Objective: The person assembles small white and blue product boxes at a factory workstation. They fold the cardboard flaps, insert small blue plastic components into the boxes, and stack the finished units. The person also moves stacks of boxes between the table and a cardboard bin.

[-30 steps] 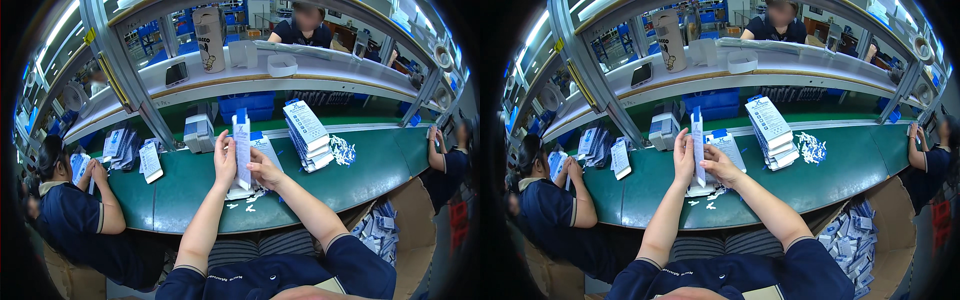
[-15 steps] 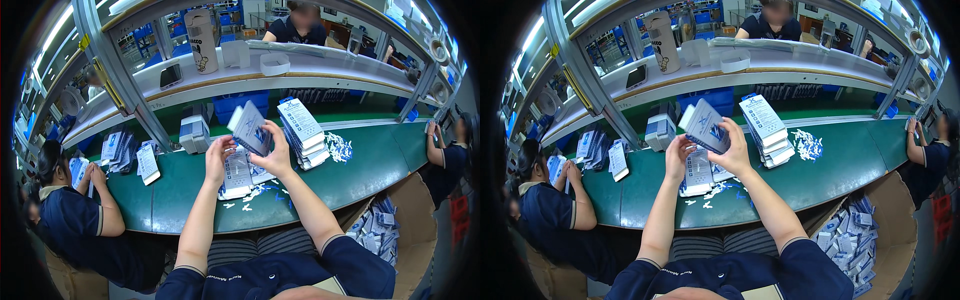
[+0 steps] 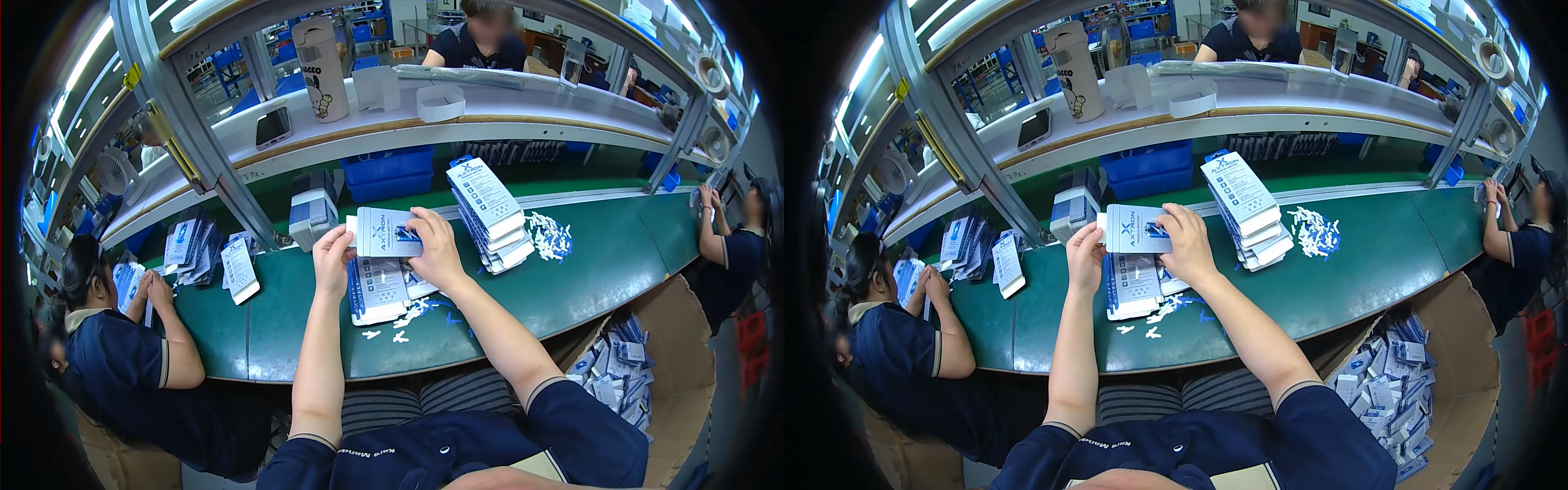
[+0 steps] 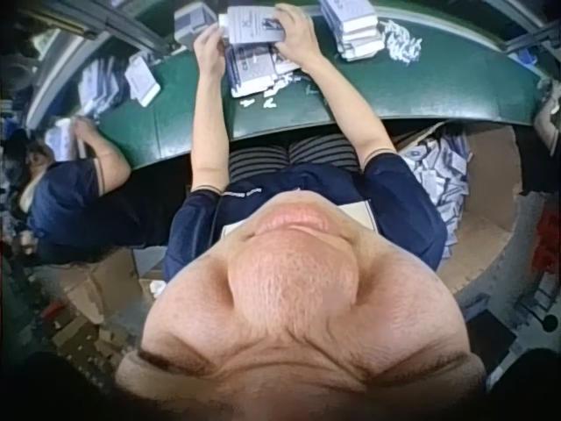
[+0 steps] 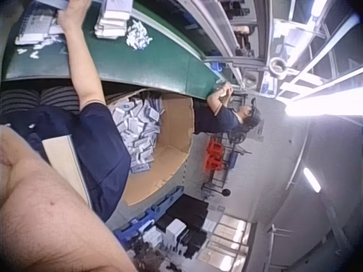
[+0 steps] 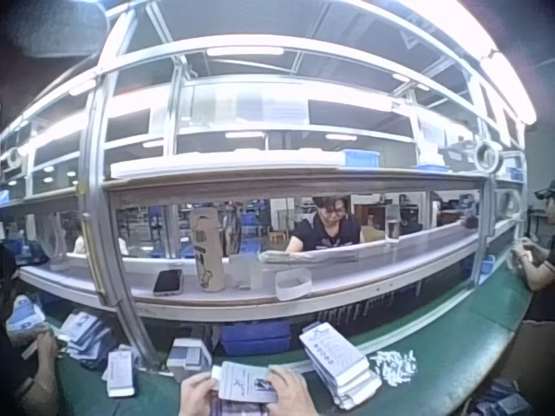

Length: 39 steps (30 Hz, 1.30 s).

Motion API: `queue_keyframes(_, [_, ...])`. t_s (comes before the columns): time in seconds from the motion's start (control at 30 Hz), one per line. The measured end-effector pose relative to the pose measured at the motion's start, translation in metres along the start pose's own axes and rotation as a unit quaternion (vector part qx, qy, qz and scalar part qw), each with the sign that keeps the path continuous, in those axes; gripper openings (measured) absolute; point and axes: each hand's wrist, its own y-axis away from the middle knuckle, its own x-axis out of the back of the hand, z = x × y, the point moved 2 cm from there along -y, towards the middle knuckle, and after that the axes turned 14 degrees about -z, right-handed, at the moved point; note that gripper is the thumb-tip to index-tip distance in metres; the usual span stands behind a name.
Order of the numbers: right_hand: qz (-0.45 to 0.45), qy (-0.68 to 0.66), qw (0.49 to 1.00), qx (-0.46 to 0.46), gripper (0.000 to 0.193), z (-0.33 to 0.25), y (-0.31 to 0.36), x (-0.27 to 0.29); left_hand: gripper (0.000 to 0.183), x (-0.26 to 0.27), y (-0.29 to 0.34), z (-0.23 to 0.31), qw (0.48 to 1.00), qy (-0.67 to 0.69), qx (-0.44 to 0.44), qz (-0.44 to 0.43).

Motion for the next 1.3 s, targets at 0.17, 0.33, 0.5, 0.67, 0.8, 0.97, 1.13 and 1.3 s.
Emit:
queue_keyframes(0.17, [0.004,0.033,0.999,0.02,0.042,0.004,-0.001,-0.002,0.023,0.009,-0.001,-0.001,0.992,-0.107,0.058,0.018])
queue_keyframes(0.33, [-0.012,0.069,0.997,0.027,0.04,0.008,-0.001,-0.003,0.024,0.008,-0.001,0.006,0.98,-0.153,0.126,0.0])
queue_keyframes(0.5, [-0.024,0.067,0.997,0.026,0.042,0.005,0.0,-0.003,0.022,0.012,0.0,0.007,0.975,-0.171,0.139,0.005])
queue_keyframes(0.67, [-0.028,0.068,0.997,0.031,0.04,0.004,0.0,-0.003,0.024,0.011,0.0,0.01,0.973,-0.18,0.146,0.005])
queue_keyframes(0.8, [-0.026,0.076,0.996,0.036,0.04,0.005,-0.001,-0.005,0.022,0.015,-0.001,0.007,0.97,-0.194,0.146,0.008])
queue_keyframes(0.97, [-0.031,0.071,0.997,0.031,0.04,0.005,0.0,-0.005,0.017,0.018,-0.002,0.003,0.97,-0.201,0.139,0.017])
queue_keyframes(1.13, [-0.036,0.062,0.997,0.018,0.041,0.006,0.0,-0.005,0.011,0.023,-0.003,0.003,0.961,-0.238,0.14,0.015])
queue_keyframes(1.3, [-0.028,0.061,0.998,0.008,0.042,0.006,0.0,-0.003,0.014,0.025,-0.002,0.004,0.941,-0.306,0.145,0.025])
